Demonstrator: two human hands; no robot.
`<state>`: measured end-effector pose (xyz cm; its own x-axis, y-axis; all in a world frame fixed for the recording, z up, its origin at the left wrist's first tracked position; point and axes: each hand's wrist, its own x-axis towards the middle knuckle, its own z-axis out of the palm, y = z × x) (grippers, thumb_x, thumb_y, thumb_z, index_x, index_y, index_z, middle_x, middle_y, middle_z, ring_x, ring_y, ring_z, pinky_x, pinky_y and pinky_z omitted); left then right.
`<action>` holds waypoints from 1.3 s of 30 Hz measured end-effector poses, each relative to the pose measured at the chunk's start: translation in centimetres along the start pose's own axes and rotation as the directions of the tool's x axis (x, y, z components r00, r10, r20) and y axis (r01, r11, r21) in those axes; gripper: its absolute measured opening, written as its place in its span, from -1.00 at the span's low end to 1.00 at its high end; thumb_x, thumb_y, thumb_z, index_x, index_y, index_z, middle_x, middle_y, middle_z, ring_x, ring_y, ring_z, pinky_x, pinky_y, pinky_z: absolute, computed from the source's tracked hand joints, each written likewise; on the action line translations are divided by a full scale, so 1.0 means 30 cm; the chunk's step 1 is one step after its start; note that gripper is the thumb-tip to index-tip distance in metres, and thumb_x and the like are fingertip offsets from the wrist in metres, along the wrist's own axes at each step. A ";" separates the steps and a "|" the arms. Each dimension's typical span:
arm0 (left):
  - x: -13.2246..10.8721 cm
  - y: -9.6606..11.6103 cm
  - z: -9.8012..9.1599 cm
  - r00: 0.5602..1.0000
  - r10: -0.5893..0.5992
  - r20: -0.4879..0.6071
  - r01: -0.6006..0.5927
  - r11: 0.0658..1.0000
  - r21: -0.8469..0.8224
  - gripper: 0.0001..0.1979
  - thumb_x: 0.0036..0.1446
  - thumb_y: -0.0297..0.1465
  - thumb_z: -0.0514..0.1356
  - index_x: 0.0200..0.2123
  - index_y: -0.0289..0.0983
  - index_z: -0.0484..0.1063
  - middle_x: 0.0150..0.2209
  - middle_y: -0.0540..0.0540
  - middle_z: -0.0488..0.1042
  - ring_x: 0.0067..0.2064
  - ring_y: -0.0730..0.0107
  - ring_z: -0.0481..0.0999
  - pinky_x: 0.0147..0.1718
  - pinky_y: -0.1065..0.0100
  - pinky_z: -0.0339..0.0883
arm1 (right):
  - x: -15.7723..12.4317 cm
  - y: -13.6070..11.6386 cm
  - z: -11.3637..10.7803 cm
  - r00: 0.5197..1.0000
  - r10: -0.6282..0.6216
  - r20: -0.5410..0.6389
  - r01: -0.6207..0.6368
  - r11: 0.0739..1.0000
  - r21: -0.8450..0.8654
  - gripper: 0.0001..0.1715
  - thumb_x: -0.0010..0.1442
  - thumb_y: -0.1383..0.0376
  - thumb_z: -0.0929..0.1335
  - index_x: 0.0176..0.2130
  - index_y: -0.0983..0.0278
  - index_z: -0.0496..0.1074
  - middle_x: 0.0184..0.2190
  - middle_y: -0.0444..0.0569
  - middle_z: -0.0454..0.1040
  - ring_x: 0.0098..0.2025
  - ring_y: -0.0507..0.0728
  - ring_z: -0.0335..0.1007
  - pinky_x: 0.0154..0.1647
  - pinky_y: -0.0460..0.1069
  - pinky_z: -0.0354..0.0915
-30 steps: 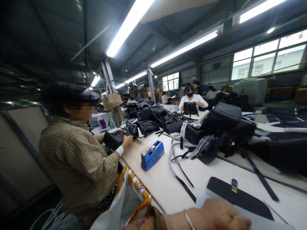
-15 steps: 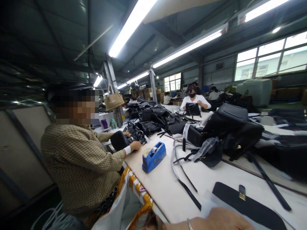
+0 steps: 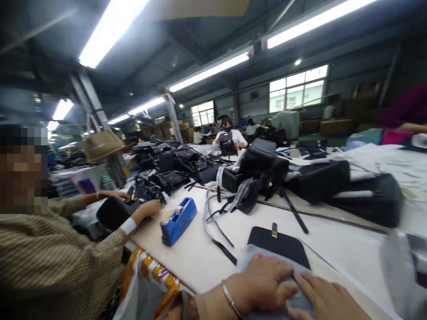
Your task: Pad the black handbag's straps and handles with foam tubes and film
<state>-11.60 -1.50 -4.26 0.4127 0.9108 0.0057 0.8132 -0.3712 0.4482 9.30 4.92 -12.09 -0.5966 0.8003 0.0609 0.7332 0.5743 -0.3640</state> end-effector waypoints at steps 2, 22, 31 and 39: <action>0.005 0.006 0.002 1.000 0.017 -0.006 -0.017 0.999 0.037 -0.44 0.25 0.00 -0.10 0.20 -0.14 0.22 0.18 -0.16 0.36 0.19 0.07 0.32 0.15 -0.08 0.14 | -0.033 -0.034 -0.058 0.997 0.041 0.063 -0.040 0.999 -0.014 -0.25 0.08 -0.24 0.25 0.12 0.05 0.43 0.17 0.07 0.37 0.22 0.42 0.23 0.21 0.36 0.16; 0.122 -0.028 0.080 0.989 0.034 0.143 -0.080 0.940 0.331 -0.40 0.29 0.02 -0.24 0.32 -0.04 0.02 0.35 -0.13 0.08 0.34 0.00 0.04 0.14 -0.13 0.10 | -0.191 -0.099 -0.322 0.943 0.076 -0.324 -0.038 0.992 0.121 -0.42 0.27 0.14 0.28 0.17 0.41 0.31 0.24 0.25 0.23 0.28 0.25 0.13 0.30 0.20 0.11; 0.107 -0.039 0.073 0.993 0.025 0.116 -0.059 0.952 0.301 -0.41 0.28 0.03 -0.21 0.29 -0.01 0.07 0.35 -0.12 0.09 0.33 -0.01 0.06 0.15 -0.19 0.06 | -0.158 -0.167 -0.204 0.996 0.008 0.088 -0.008 1.000 -0.002 -0.29 0.23 0.06 0.30 0.21 0.45 0.28 0.25 0.29 0.23 0.31 0.41 0.05 0.28 0.33 0.08; 0.059 -0.037 0.030 0.994 0.017 0.105 -0.035 0.984 0.173 -0.35 0.24 0.10 -0.24 0.30 0.01 0.04 0.34 -0.14 0.09 0.33 -0.10 0.04 0.17 -0.29 -0.01 | -0.198 -0.286 -0.424 0.875 -0.152 -0.460 0.241 0.960 0.140 -0.44 0.26 0.20 0.32 0.23 0.15 0.24 0.15 0.06 0.37 0.17 0.25 0.30 0.20 0.16 0.28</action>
<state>-11.40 0.35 -5.54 0.4672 0.8805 -0.0801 0.8568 -0.4286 0.2868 10.72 -2.55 2.50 -0.4835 0.6921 0.5360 0.5149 0.7200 -0.4652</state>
